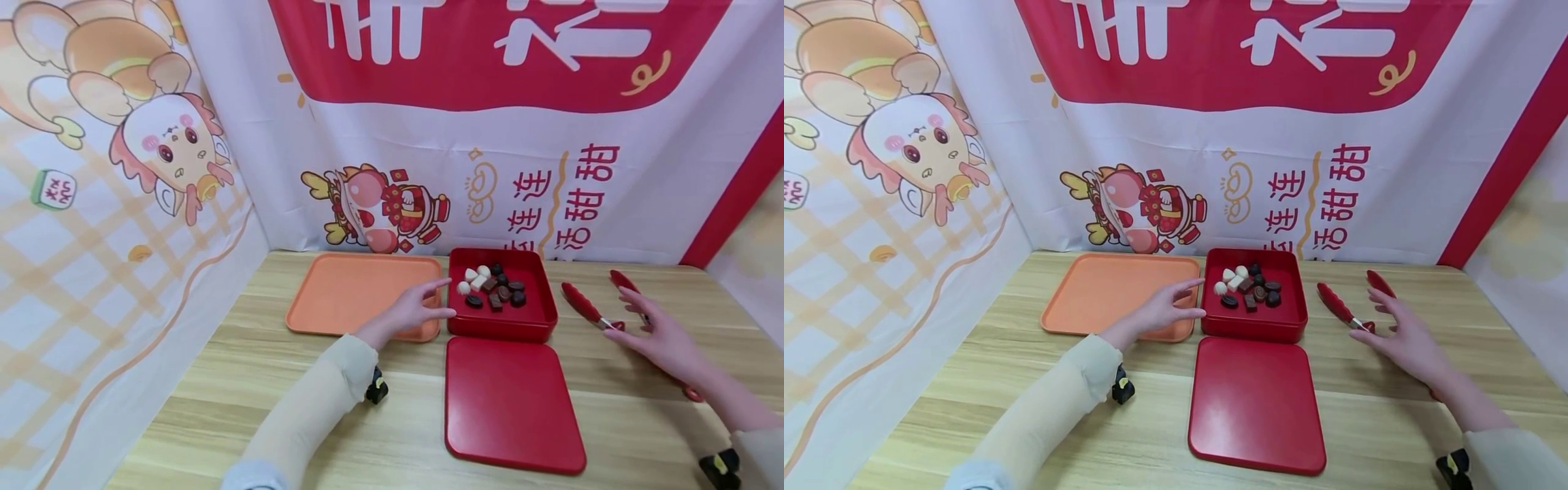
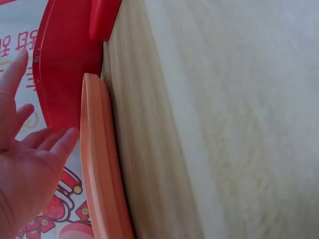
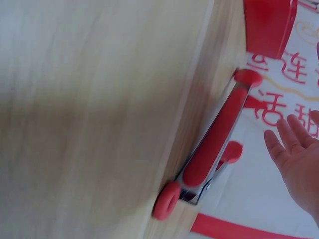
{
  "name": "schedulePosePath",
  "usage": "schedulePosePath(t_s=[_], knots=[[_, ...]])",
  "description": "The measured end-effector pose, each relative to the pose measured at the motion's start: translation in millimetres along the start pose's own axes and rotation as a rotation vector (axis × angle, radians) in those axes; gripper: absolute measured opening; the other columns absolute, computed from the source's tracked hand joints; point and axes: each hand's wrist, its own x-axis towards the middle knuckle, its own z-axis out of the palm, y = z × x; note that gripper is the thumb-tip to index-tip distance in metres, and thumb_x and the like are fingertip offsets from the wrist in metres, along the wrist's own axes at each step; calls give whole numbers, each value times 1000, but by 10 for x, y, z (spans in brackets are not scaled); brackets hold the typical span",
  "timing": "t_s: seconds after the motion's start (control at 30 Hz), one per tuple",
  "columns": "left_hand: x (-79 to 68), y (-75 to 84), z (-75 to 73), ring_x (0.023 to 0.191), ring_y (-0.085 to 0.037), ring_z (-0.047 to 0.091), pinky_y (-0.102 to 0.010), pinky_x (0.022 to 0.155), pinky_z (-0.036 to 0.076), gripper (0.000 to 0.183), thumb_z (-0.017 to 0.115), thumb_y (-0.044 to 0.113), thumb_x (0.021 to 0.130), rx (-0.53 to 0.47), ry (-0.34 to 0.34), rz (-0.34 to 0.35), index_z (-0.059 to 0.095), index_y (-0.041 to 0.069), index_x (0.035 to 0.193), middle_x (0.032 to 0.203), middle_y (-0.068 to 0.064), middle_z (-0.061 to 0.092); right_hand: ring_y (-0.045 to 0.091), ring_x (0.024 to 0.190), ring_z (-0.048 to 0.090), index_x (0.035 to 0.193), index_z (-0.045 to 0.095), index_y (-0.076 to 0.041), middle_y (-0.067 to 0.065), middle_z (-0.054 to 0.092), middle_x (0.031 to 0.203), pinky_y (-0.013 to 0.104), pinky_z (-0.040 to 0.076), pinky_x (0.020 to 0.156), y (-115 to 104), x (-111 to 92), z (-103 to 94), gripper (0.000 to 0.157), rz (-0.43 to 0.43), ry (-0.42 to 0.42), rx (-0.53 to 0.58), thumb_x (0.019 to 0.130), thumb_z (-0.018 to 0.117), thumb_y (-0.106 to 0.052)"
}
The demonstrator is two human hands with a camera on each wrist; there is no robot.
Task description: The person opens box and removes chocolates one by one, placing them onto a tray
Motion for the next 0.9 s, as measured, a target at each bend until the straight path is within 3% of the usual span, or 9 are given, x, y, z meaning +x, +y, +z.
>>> schedulePosePath(t_s=[0.03, 0.07, 0.13, 0.2, 0.4, 0.6, 0.73, 0.9], knots=[[6, -9, 8, 133, -30, 43, -41, 106, 39, 69, 75, 31, 87, -5, -5, -1, 44, 24, 148, 152, -4, 38, 52, 120, 38, 151, 25, 2, 36, 38, 138, 54, 47, 89, 20, 7, -8, 89, 12, -4, -2, 85, 77, -25], [12, -17, 16, 132, -29, 44, -40, 105, 40, 69, 74, 31, 87, -11, -11, 1, 44, 23, 148, 151, -4, 39, 54, 121, 36, 152, 23, 1, 37, 35, 139, 58, 45, 91, 41, 14, -17, 91, 23, -5, -10, 85, 77, -27], [20, -26, 31, 131, -27, 45, -37, 104, 41, 69, 74, 30, 87, -17, -20, -2, 44, 23, 148, 150, -3, 40, 58, 125, 28, 155, 15, -1, 39, 27, 144, 74, 32, 87, 80, 22, -34, 98, 56, -25, -4, 85, 77, -30], [28, -35, 47, 131, -26, 46, -35, 103, 42, 68, 74, 30, 87, -30, -32, -8, 44, 22, 148, 150, -3, 41, 61, 128, 23, 156, 9, -4, 40, 21, 146, 77, 28, 88, 123, 30, -45, 103, 82, -36, -16, 84, 77, -33], [35, -45, 73, 129, -23, 48, -32, 101, 43, 68, 73, 27, 89, -77, -47, -39, 42, 23, 149, 149, -5, 42, 63, 131, 13, 155, -2, -4, 42, 11, 149, 79, 21, 91, 291, 49, -64, 112, 113, -57, -7, 84, 78, -35], [53, -32, 82, 128, -25, 49, -34, 103, 41, 66, 72, 22, 90, -107, -38, -13, 43, 15, 149, 148, -12, 44, 64, 130, 11, 153, -7, 1, 44, 5, 148, 78, 20, 93, 468, 44, -72, 113, 152, -88, 9, 85, 76, -35], [69, -45, 95, 128, -25, 49, -33, 104, 41, 65, 72, 20, 90, -110, -34, 10, 43, 14, 148, 147, -13, 44, 66, 125, 19, 150, -10, 6, 47, 6, 145, 77, 24, 91, 544, 33, -84, 115, 198, -138, -38, 87, 73, -41], [69, -84, 101, 129, -25, 48, -33, 104, 41, 66, 71, 19, 91, -123, -40, 4, 41, 15, 150, 148, -13, 43, 62, 114, 33, 145, -1, 18, 48, 22, 136, 73, 33, 88, 607, 46, -63, 114, 220, -157, -115, 86, 71, -47]])
